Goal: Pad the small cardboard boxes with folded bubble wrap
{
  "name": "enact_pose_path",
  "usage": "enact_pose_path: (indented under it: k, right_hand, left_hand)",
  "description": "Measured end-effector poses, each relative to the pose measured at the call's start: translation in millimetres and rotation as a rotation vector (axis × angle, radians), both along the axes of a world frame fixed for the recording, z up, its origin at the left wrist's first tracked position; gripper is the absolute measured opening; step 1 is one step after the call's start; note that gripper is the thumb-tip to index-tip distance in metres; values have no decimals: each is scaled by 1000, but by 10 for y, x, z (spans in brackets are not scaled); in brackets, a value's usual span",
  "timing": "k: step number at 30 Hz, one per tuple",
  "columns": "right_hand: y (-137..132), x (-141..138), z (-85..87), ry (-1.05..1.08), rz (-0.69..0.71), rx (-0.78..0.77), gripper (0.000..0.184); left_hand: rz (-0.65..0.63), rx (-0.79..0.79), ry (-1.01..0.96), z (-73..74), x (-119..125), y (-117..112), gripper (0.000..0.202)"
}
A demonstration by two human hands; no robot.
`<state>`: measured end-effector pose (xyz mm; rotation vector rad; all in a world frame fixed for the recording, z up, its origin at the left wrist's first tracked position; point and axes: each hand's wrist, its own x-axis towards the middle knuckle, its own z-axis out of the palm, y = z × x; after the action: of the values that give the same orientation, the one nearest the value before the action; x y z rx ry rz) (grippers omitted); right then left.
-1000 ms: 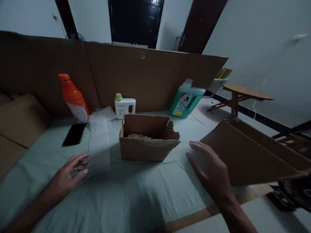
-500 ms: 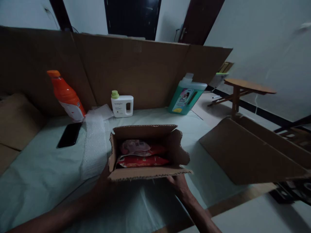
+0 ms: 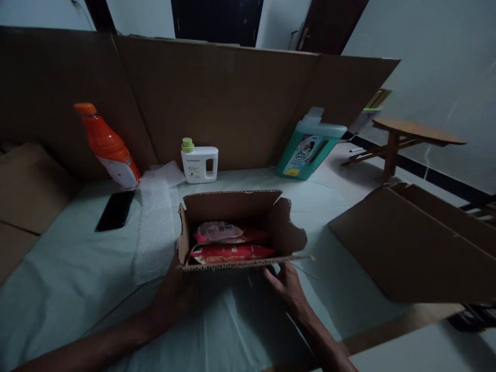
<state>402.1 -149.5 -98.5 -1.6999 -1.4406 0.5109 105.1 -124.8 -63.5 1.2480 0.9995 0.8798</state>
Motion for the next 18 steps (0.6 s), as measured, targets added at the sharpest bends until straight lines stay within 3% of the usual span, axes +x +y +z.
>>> enact_pose_path:
  k: [6, 9, 18]
  right_hand:
    - [90, -121, 75, 86, 12, 35, 40]
    - [259, -128, 124, 111, 58, 24, 42]
    - [1417, -423, 254, 181, 96, 123, 58]
  left_hand:
    - [62, 180, 166, -138, -9, -27, 77]
    - [87, 251, 154, -130, 28, 118, 82]
    - [276, 484, 155, 45, 17, 1238, 79]
